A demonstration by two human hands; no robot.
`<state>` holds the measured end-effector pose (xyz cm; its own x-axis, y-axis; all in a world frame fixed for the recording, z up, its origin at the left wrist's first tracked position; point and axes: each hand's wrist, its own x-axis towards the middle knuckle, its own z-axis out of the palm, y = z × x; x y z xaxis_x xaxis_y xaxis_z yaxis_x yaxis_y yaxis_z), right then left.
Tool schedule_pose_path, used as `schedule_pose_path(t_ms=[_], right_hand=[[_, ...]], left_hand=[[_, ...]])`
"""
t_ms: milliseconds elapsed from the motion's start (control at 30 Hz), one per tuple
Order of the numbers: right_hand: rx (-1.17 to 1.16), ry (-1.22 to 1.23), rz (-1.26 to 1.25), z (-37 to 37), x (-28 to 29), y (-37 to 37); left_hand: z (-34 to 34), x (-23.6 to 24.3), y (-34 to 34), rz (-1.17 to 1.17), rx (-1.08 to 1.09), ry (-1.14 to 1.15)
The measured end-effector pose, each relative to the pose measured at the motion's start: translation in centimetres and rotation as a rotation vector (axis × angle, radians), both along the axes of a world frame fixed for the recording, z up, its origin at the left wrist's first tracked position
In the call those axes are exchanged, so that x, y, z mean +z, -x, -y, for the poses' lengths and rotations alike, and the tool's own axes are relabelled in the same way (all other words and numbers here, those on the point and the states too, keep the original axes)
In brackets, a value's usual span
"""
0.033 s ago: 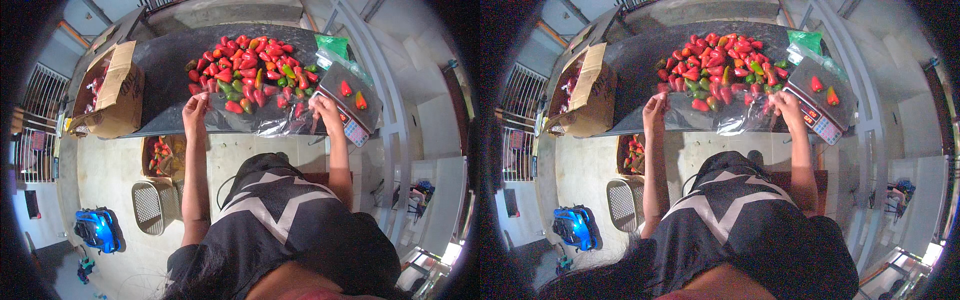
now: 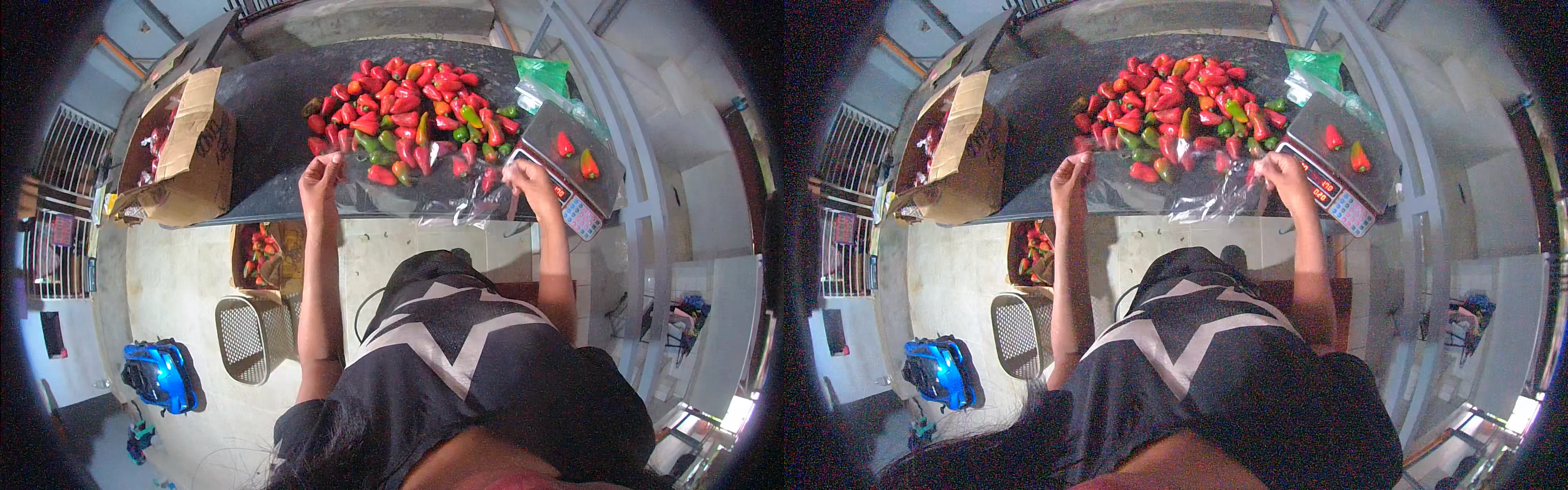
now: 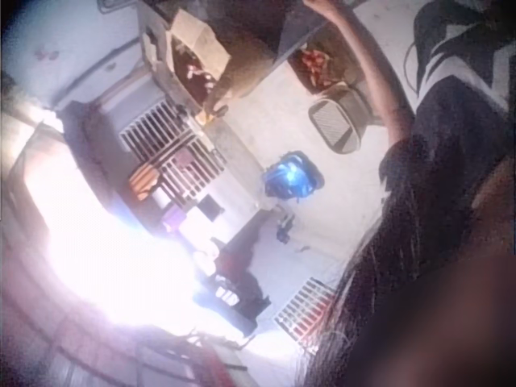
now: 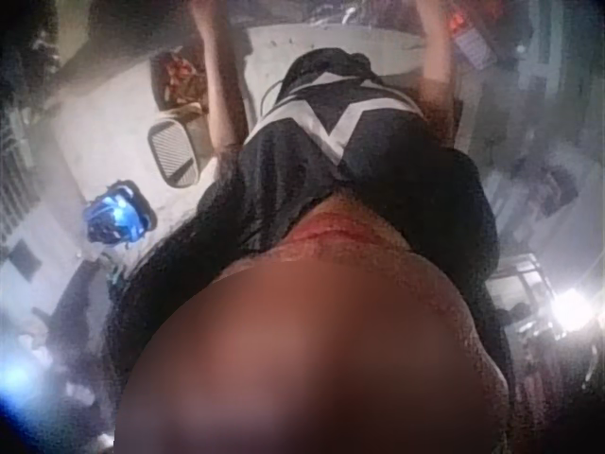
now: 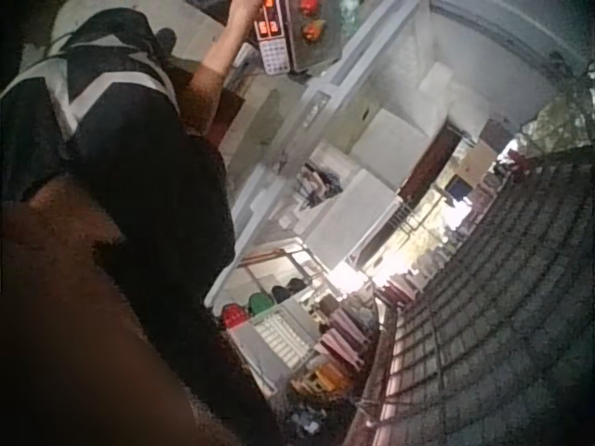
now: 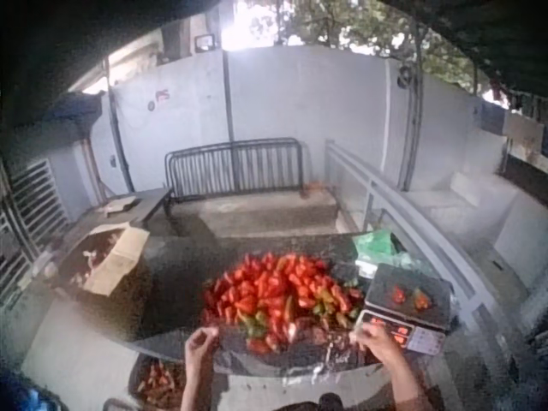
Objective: The person selects red and green peppers from a large pile on a table, places them into clear plastic bags, weighs the bags on a digital scale, and then ties the bags shut. The person repeats this process multiple times, creating several small packages of peppers.
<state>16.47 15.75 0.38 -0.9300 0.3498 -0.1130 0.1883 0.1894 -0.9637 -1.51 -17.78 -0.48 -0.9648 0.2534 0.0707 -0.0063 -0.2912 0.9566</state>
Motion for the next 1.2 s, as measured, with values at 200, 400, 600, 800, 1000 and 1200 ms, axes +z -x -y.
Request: schedule_pose_path(t_ms=[200, 400, 600, 800, 1000, 1200], right_hand=[[0.123, -0.542, -0.261, 3.4, 1.2, 3.0], [0.354, 0.401, -0.242, 9.6, 0.2, 8.0], [0.167, 0.653, -0.192, 12.1, -0.6, 7.3], [0.111, 0.651, -0.182, 12.4, -0.5, 7.5], [0.072, 0.879, -0.148, 11.8, -1.0, 7.3], [0.015, 0.961, -0.258, 12.1, -0.6, 6.4]], left_hand=[[-4.7, 1.1, -1.9, -0.154, -0.044, 0.32], [-7.4, 2.5, -3.3, -0.267, -0.236, 0.359], [-7.1, 2.6, -4.3, -0.236, -0.094, 0.532], [-7.1, 0.9, -5.0, -0.231, -0.012, 0.418], [-7.0, 0.2, -5.1, -0.181, -0.066, 0.381], [-8.0, -0.6, -5.4, -0.284, -0.016, 0.492]])
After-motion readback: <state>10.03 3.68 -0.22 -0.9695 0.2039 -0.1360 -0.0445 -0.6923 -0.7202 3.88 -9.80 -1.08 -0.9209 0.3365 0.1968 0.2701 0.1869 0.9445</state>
